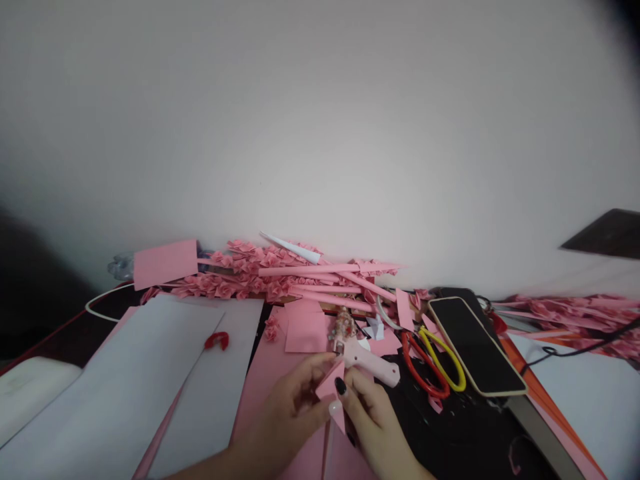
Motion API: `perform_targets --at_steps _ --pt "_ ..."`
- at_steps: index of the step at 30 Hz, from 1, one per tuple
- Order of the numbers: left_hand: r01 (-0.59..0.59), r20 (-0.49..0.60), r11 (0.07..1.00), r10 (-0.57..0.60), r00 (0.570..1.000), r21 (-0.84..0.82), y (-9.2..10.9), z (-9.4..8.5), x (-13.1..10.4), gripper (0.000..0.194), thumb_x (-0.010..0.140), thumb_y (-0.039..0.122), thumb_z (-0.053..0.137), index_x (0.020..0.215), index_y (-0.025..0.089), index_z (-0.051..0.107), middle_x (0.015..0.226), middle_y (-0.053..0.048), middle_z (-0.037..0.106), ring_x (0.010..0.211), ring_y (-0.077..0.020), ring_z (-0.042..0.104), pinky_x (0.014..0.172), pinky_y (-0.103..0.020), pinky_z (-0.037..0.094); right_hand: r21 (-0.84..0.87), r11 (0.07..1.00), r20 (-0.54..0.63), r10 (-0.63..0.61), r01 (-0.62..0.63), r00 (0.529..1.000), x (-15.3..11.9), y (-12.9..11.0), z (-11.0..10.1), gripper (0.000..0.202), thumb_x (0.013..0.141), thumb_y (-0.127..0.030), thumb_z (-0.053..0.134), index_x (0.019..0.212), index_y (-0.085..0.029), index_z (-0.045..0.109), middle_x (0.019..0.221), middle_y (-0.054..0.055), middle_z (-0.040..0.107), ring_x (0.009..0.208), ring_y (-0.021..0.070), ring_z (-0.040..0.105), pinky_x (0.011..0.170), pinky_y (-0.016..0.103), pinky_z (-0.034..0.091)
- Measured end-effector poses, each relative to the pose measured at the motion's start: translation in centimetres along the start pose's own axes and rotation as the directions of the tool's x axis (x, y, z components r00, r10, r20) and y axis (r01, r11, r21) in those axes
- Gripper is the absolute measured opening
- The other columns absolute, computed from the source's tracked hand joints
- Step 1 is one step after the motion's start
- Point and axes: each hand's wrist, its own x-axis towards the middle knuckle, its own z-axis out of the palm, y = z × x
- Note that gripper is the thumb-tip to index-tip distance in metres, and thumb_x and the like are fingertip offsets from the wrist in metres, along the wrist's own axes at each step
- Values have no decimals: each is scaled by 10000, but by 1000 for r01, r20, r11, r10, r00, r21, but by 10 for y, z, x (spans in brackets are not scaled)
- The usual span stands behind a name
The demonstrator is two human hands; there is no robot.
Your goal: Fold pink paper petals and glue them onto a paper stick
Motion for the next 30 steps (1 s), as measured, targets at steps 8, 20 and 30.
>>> perform_targets --at_steps 8,20,30 --pt "-27 65 1000 27 998 -1 13 -1 3 234 823 313 553 946 191 710 1019 -65 648 898 -211 598 828 -317 466 103 994 29 25 -28 999 -2 5 3 356 919 -422 383 672 -174 451 523 -51 396 458 90 328 449 215 249" --pt "79 2 961 -82 997 264 3 -1 3 328 896 416 377 813 163 568 671 13 508 610 -116 448 575 -202 382 235 971 -81 64 -43 995 1 4 3 250 829 -402 571 854 -173 474 551 -75 417 435 56 363 417 167 278" --pt "32 -48 913 -14 999 406 3 -2 1 340 879 370 391 604 172 413 569 39 383 547 -103 378 526 -208 312 337 926 -16 183 -167 983 2 7 5 338 798 -487 576 795 -170 457 490 -45 562 302 50 445 313 133 289"
